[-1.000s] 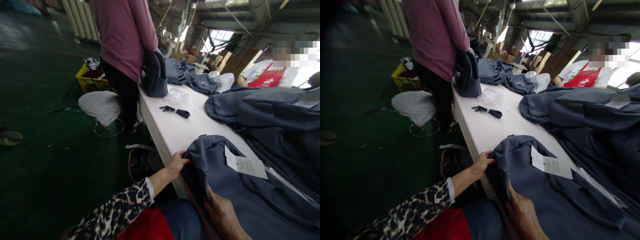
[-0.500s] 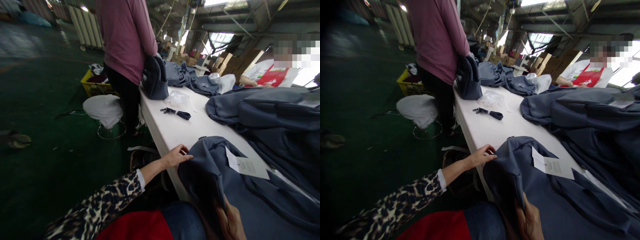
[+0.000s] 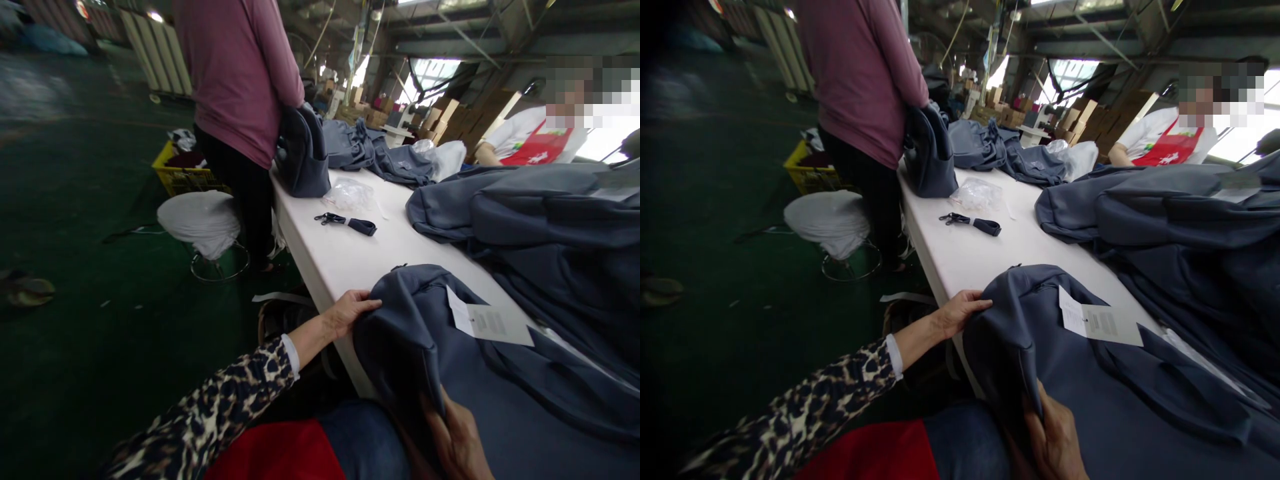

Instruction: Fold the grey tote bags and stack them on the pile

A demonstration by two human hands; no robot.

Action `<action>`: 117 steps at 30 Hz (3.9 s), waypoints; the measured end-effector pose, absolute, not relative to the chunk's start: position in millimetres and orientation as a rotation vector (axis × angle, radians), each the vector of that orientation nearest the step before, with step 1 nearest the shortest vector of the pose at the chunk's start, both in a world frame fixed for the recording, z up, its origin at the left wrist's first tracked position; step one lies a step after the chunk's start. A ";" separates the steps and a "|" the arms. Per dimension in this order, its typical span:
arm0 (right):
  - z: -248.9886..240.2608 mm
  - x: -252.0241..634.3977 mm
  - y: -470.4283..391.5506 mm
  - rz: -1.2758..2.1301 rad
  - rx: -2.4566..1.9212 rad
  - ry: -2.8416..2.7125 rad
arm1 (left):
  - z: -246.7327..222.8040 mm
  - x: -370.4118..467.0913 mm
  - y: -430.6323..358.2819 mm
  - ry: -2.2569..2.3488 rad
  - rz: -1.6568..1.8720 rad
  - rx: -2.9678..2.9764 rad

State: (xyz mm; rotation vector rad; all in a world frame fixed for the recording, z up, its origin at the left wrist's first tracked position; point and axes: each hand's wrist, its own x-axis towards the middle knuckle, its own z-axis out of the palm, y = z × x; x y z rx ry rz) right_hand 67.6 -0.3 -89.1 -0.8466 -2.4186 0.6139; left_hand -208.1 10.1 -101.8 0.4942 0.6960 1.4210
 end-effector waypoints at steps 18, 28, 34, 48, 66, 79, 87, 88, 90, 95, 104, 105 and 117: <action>-89.7 58.7 -1.5 0.485 -0.694 -2.535 | -111.2 -234.9 -16.7 1.149 1.455 0.912; -98.0 62.5 -0.9 0.395 -0.656 -2.465 | -94.0 -232.5 -37.6 1.337 1.398 1.366; -98.7 61.6 -1.0 0.349 -0.614 -2.516 | -87.7 -236.8 -36.4 1.187 1.255 1.439; -91.8 44.6 -8.7 0.028 -0.610 -2.629 | -105.2 -202.0 -44.3 1.542 1.639 1.295; -111.7 39.8 -12.3 -0.266 -0.465 -2.835 | -93.8 -140.2 -107.9 1.008 1.619 0.297; -98.0 40.4 -19.9 -0.225 -0.500 -2.757 | -77.3 -110.9 -85.5 1.310 1.834 0.333; -40.4 79.3 -22.1 0.206 -0.912 -2.505 | -64.3 -106.2 -92.4 1.058 1.822 0.491; -34.3 85.6 -23.0 0.227 -0.960 -2.496 | -63.5 -104.7 -92.9 1.009 1.808 0.517; -28.0 98.1 -26.8 0.236 -1.002 -2.584 | -64.8 -103.0 -92.8 0.938 1.765 0.512; -41.5 127.6 -48.1 -0.064 -1.176 -2.853 | -87.8 -111.2 -96.1 0.952 1.594 0.384; -44.8 87.2 -75.5 -0.325 -1.450 -2.684 | -122.7 -156.5 -55.2 1.216 1.588 0.450; -44.7 77.7 -76.5 -0.321 -1.433 -2.712 | -123.4 -163.3 -50.5 1.323 1.582 0.481; 12.7 280.5 -114.6 -0.441 -1.786 -2.399 | -36.4 -99.5 -96.7 1.416 1.405 2.457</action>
